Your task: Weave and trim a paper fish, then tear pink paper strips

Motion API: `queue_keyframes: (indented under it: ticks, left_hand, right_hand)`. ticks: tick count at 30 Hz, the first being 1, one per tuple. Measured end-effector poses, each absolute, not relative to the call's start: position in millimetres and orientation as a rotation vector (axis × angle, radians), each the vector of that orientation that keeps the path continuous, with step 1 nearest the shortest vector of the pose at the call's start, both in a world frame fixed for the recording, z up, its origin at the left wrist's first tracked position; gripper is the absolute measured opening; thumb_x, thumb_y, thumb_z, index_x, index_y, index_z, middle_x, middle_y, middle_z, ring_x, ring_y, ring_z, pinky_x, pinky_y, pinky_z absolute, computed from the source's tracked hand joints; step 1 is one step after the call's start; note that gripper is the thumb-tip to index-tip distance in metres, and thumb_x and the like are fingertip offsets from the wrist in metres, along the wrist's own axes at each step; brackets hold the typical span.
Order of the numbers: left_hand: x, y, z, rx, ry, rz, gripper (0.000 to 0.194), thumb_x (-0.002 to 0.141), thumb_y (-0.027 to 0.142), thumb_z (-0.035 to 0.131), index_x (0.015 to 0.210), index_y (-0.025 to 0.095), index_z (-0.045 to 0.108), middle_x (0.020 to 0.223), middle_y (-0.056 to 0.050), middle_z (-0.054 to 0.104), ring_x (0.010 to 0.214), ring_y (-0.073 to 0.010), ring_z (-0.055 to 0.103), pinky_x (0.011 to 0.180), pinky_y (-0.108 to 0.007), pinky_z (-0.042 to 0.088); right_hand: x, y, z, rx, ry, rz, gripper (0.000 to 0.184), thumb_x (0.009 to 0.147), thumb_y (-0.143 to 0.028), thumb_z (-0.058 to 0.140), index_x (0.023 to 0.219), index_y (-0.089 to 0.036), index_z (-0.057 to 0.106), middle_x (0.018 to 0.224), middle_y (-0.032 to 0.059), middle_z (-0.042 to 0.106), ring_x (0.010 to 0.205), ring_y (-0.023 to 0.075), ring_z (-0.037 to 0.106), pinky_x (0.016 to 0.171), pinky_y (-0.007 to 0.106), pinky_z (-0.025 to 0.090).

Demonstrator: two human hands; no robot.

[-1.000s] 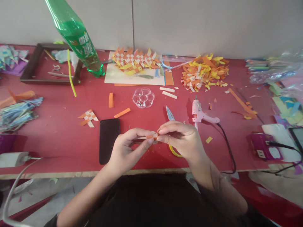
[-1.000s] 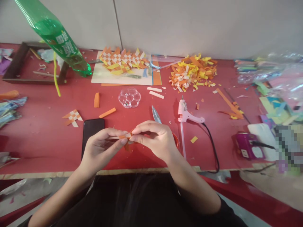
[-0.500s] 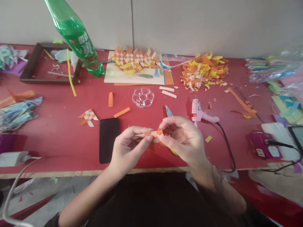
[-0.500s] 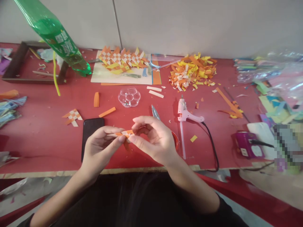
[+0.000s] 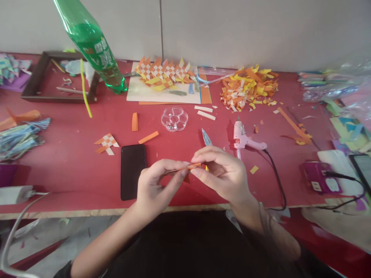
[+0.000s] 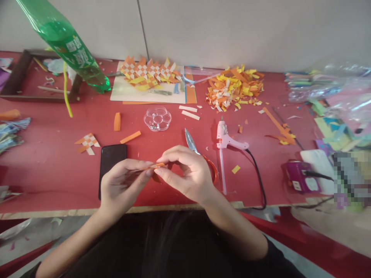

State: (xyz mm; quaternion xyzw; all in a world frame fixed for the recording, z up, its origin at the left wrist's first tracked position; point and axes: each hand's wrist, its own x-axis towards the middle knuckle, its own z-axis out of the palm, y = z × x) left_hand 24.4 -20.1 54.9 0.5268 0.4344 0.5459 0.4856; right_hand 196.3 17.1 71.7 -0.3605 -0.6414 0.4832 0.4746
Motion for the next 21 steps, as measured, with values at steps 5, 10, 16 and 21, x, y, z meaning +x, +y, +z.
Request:
queue_keyframes:
  ticks: [5,10,16,21]
  left_hand:
    - [23.2,-20.6,55.5,1.33,1.074,1.331,0.027,0.084,0.002,0.066,0.101,0.023,0.069,0.094,0.002,0.077,0.077,-0.0105,0.074,0.075,-0.021,0.063]
    - [23.4,-21.1,58.1,1.263,1.147,1.268,0.017,0.086,0.009,0.067,0.098,0.021,0.07,0.093,-0.002,0.078,0.079,-0.015,0.075,0.075,-0.026,0.064]
    - [23.4,-20.1,59.0,1.218,1.146,1.244,0.012,0.086,0.014,0.068,0.097,0.02,0.07,0.093,-0.004,0.078,0.078,-0.017,0.076,0.076,-0.03,0.065]
    - [22.6,-19.5,57.3,1.281,1.122,1.257,0.017,0.085,0.009,0.068,0.097,0.021,0.069,0.092,-0.002,0.077,0.076,-0.014,0.075,0.075,-0.026,0.064]
  right_hand:
    - [196.7,17.1,70.6,-0.885,-1.583,1.15,0.023,0.08,-0.006,0.069,0.095,-0.023,0.071,0.088,0.0014,0.066,0.078,0.0119,0.063,0.067,0.026,0.055]
    - [196.4,16.6,71.8,-0.936,-1.585,1.173,0.023,0.079,-0.011,0.072,0.098,-0.024,0.072,0.091,0.0035,0.068,0.079,0.0145,0.065,0.066,0.029,0.057]
    - [196.4,17.2,72.2,-0.945,-1.597,1.151,0.017,0.08,-0.012,0.072,0.093,-0.024,0.074,0.087,0.0033,0.072,0.077,0.0149,0.068,0.066,0.029,0.059]
    - [197.7,17.3,71.1,-0.951,-1.597,1.135,0.018,0.079,-0.01,0.072,0.091,-0.024,0.074,0.089,0.003,0.072,0.08,0.0146,0.069,0.067,0.028,0.059]
